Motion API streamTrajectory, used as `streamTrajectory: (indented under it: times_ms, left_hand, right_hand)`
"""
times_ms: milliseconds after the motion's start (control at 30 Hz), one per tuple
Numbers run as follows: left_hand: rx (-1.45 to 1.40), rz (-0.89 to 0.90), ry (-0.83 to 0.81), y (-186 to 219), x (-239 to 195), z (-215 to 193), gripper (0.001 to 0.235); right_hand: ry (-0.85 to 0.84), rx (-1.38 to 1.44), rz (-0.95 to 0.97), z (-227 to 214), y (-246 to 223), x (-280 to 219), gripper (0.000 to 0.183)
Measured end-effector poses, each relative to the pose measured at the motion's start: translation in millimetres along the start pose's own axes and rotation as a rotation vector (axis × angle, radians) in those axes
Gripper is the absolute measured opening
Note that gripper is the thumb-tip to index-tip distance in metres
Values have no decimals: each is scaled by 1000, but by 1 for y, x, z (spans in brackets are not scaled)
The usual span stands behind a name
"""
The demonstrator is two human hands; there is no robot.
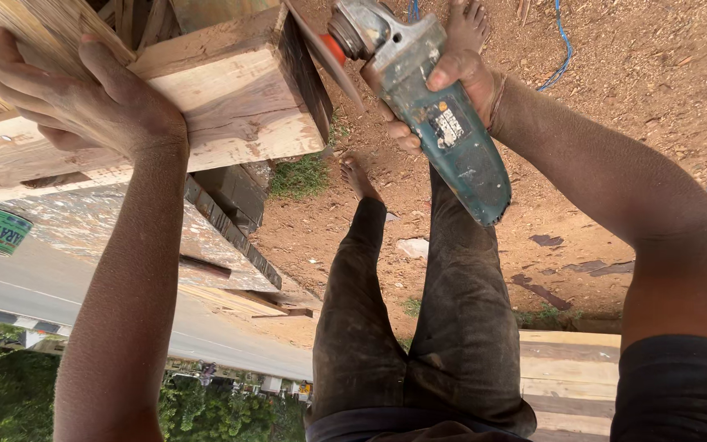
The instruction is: The person uses an angle grinder with a sanding disc to smooth the surface of a large wooden plank resting on a workbench. They move the tool back and forth along the wood, occasionally repositioning their hands to maintain control.
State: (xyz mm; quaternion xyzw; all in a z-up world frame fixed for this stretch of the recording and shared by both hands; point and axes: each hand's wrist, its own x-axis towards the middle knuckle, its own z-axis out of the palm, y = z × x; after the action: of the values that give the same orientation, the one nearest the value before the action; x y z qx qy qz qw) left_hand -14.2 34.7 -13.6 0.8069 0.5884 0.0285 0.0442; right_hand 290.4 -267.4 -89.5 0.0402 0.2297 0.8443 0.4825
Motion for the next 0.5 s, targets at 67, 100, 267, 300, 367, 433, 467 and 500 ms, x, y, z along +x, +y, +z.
streamTrajectory:
  times_ms: [67, 100, 267, 300, 367, 433, 467, 500]
  left_hand:
    - [22, -18, -13, 1, -4, -2, 67]
    - [86, -35, -20, 1, -6, -2, 66]
    - [2, -61, -37, -10, -4, 6, 66]
    - [-9, -10, -17, -15, -1, 9, 72]
    - [-39, 24, 4, -25, -5, 10, 80]
    - [-97, 13, 20, -27, -2, 15, 81]
    - [-52, -26, -5, -26, -3, 13, 78]
    - [-6, -65, -31, -25, -7, 10, 74]
  right_hand:
    - [10, 44, 31, -6, 11, -7, 59]
    - [13, 58, 42, -9, 17, -11, 59]
    - [34, 134, 53, -28, 50, -27, 59]
    - [47, 146, 52, -32, 59, -30, 59]
    - [59, 205, 83, -39, 82, -41, 61]
    - [49, 248, 115, -45, 100, -51, 62]
    - [135, 204, 134, -47, 111, -58, 63]
    - [220, 159, 153, -48, 122, -65, 64]
